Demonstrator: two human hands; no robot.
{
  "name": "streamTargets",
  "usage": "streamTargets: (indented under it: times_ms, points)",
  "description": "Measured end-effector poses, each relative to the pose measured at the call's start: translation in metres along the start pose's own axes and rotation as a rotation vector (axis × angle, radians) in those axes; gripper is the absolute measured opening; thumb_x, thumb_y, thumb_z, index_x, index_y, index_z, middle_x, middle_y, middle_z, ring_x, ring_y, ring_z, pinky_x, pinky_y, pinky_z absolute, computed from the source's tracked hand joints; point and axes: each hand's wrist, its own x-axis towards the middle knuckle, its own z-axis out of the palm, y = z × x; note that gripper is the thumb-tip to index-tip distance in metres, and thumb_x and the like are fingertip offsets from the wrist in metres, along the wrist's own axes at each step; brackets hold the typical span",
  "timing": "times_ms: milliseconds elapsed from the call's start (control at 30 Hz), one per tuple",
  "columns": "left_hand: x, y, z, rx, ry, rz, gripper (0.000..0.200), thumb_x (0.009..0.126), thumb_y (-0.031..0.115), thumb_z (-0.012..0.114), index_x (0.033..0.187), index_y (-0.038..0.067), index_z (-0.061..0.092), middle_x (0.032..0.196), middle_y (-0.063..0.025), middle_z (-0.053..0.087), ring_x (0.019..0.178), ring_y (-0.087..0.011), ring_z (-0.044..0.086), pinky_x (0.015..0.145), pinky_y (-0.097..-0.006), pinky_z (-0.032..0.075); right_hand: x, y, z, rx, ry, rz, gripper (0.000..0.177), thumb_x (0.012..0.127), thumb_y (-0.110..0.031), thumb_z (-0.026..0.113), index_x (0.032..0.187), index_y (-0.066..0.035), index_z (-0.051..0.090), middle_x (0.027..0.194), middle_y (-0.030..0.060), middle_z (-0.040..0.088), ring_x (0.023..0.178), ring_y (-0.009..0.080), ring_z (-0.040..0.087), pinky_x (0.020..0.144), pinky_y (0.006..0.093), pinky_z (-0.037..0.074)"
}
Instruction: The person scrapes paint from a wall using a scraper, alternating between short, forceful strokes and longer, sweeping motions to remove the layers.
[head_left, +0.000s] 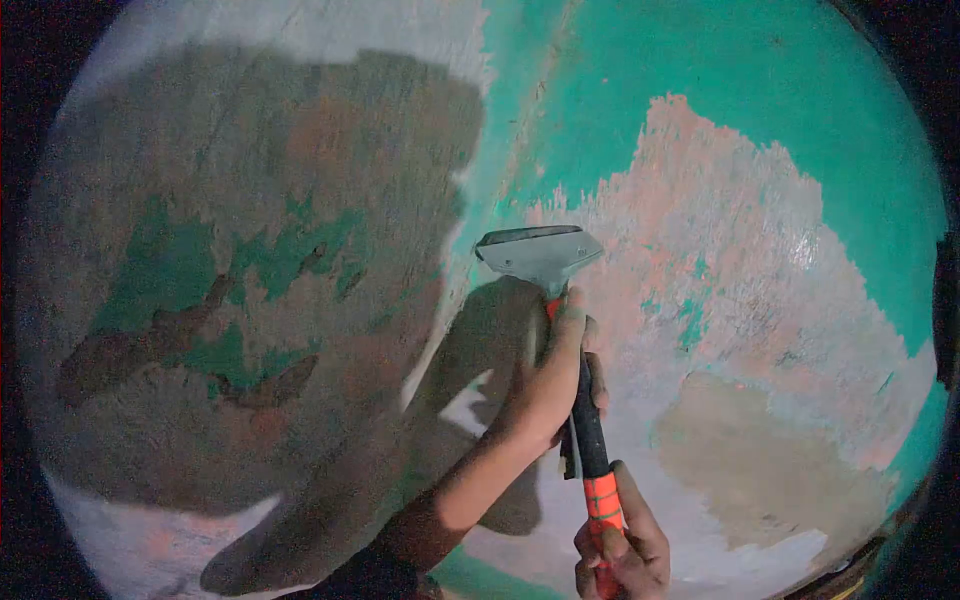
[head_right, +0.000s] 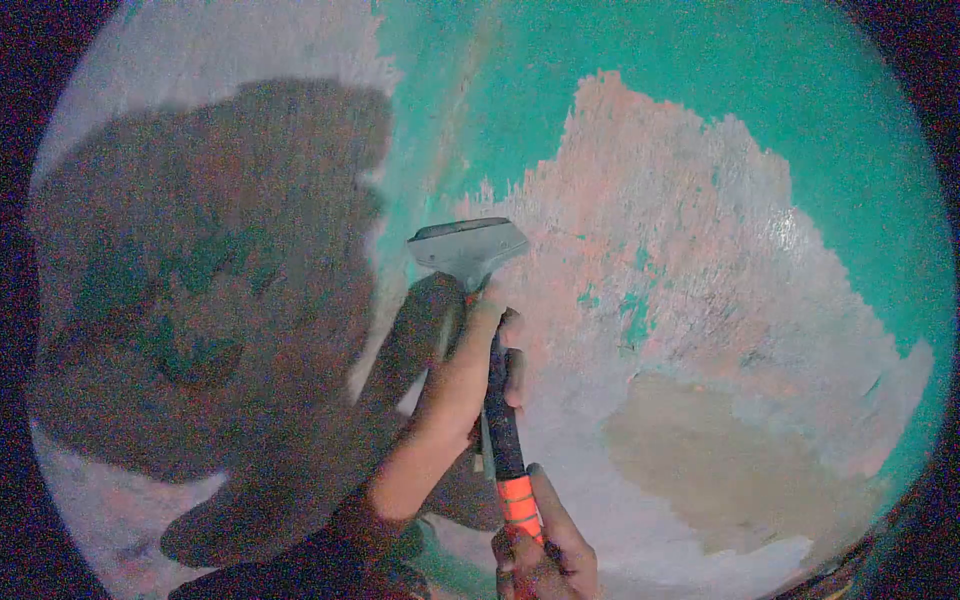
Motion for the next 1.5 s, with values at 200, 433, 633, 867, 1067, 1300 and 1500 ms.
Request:
streamTargets:
  times_ms: [200, 433, 633, 867, 1067, 1300, 1500]
  points:
    - [0.007, -0.005, 0.003, 0.016, 0.011, 0.018, 0.037, 0.092, 0.046, 0.042, 0.081, 0.01, 0.038, 0.053, -0.0014, 0.041, 0.035, -0.0138, 0.045, 0.032, -0.0275, 0.037, 0.007, 0.007, -0.014, -0.014, 0.0, -0.071, 0.052, 0.092, -0.015, 0.05, 0.138, -0.001, 0.031, 0.069, 0.0024, 0.053, 0.039, 0.001, 0.032, 0.037, 0.0162, 0.025]
    - [0.01, -0.007, 0.012, 0.02, 0.042, 0.025, 0.038, 0.09, 0.047, 0.046, 0.073, 0.013, 0.042, 0.049, 0.0004, 0.041, 0.033, -0.0126, 0.043, 0.03, -0.0269, 0.035, 0.014, 0.015, -0.024, -0.078, 0.042, -0.122, 0.051, 0.092, -0.017, 0.052, 0.137, 0.0, 0.033, 0.068, -0.0001, 0.053, 0.04, 0.0016, 0.034, 0.037, 0.0175, 0.026]
    - [0.013, -0.021, 0.012, -0.052, -0.016, 0.005, 0.03, 0.094, 0.036, 0.043, 0.083, 0.008, 0.041, 0.052, -0.0007, 0.041, 0.033, -0.0134, 0.044, 0.032, -0.0274, 0.038, 0.014, -0.002, -0.037, -0.067, 0.012, -0.07, 0.049, 0.091, -0.012, 0.052, 0.134, 0.004, 0.035, 0.079, 0.0046, 0.055, 0.054, 0.0048, 0.042, 0.045, 0.0161, 0.03]
    - [-0.005, -0.046, -0.006, -0.085, 0.071, -0.043, 0.032, 0.091, 0.044, 0.047, 0.084, 0.013, 0.041, 0.06, 0.0015, 0.043, 0.034, -0.0132, 0.044, 0.032, -0.0283, 0.039, -0.001, 0.006, -0.05, -0.284, 0.13, 0.194, 0.071, 0.078, -0.032, 0.066, 0.133, 0.001, 0.035, 0.064, 0.0078, 0.055, 0.042, 0.0058, 0.043, 0.039, 0.0188, 0.031]
    - [-0.02, -0.062, -0.037, -0.269, 0.021, -0.178, 0.034, 0.09, 0.048, 0.046, 0.089, 0.015, 0.039, 0.068, 0.0017, 0.041, 0.041, -0.0151, 0.049, 0.041, -0.0315, 0.044, -0.009, 0.018, -0.054, -0.281, 0.047, 0.098, 0.06, 0.085, -0.023, 0.06, 0.135, -0.001, 0.035, 0.073, 0.0101, 0.059, 0.037, 0.004, 0.038, 0.036, 0.0172, 0.029]
    - [-0.036, -0.07, -0.049, -0.166, 0.013, -0.136, 0.037, 0.09, 0.05, 0.046, 0.09, 0.014, 0.04, 0.071, 0.0005, 0.04, 0.054, -0.0113, 0.047, 0.049, -0.0309, 0.045, -0.026, 0.048, -0.084, -0.036, -0.004, -0.156, 0.069, 0.081, -0.02, 0.062, 0.135, 0.007, 0.029, 0.08, 0.02, 0.059, 0.038, 0.0045, 0.039, 0.036, 0.0174, 0.03]
    - [-0.03, -0.081, -0.045, -0.339, 0.069, -0.199, 0.034, 0.09, 0.047, 0.048, 0.092, 0.013, 0.04, 0.072, 0.0012, 0.04, 0.057, -0.0097, 0.04, 0.051, -0.0309, 0.042, -0.03, 0.037, -0.078, -0.225, 0.184, 0.014, 0.058, 0.081, -0.014, 0.061, 0.132, 0.002, 0.037, 0.07, 0.015, 0.055, 0.037, 0.0067, 0.037, 0.032, 0.018, 0.026]
